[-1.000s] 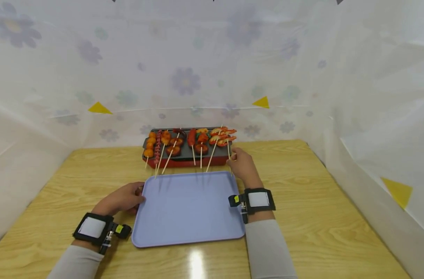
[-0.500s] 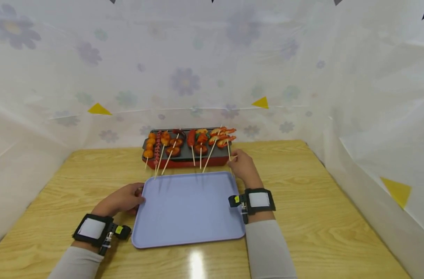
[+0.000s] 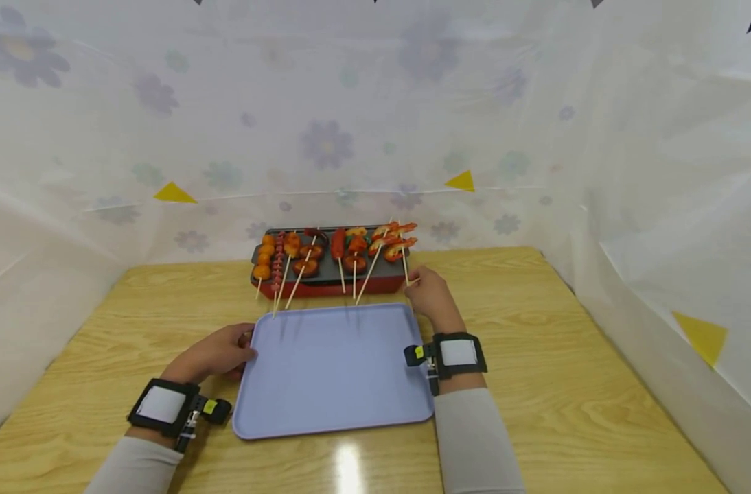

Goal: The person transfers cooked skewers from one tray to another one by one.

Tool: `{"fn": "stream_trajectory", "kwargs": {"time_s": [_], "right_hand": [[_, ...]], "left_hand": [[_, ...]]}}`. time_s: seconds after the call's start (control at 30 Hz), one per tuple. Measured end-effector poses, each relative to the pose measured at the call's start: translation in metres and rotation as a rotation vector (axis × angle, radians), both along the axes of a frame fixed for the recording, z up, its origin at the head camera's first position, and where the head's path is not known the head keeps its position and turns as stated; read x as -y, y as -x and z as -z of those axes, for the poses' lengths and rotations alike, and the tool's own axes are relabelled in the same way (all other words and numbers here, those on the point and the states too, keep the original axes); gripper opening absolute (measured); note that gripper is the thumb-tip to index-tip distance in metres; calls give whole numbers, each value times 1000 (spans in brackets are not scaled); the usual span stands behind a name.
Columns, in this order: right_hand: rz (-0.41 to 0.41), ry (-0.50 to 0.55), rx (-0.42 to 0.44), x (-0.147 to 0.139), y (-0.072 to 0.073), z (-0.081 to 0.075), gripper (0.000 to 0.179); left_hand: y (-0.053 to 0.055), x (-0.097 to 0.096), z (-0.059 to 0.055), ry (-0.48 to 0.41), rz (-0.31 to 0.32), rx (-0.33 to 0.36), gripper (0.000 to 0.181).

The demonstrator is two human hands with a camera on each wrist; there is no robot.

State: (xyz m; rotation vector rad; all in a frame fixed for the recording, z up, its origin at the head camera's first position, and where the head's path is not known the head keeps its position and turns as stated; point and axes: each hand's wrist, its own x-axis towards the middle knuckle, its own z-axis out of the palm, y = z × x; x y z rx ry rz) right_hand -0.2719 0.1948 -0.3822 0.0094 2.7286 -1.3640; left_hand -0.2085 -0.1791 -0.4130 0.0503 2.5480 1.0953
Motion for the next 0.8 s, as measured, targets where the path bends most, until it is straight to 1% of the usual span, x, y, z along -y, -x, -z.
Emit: {"fn": "stream_trajectory", "kwargs": {"time_s": [0.07,0.13,0.3,0.37,0.47,0.53,0.7,0.8], "right_hand": [[-1,19,9,0,0,1,31],[3,30,19,0,0,2,30],[-1,15,30,1,1,6,28],[-19,-8,33,0,1,7,28],[-44,-46,38,-3,2,8,25],[-61,-60,37,-5,2,8,23],[-67,-23,53,-9,0,7,21],[-67,-11,60,-11,0,6,23]], "left_hand": [[0,0,-1,5,3,-3,31],[0,0,-1,12,4,-4,33],[-1,1,-1,28,-5,10,50],[-1,1,0,19,-6,10,44],[-1,1,1,-4,-1,-4,24],[-1,2,2,-19,2,-12,15],[-1,1,0,-11,1,-11,22],[-1,1,-1,-6,6,-16,23]]}}
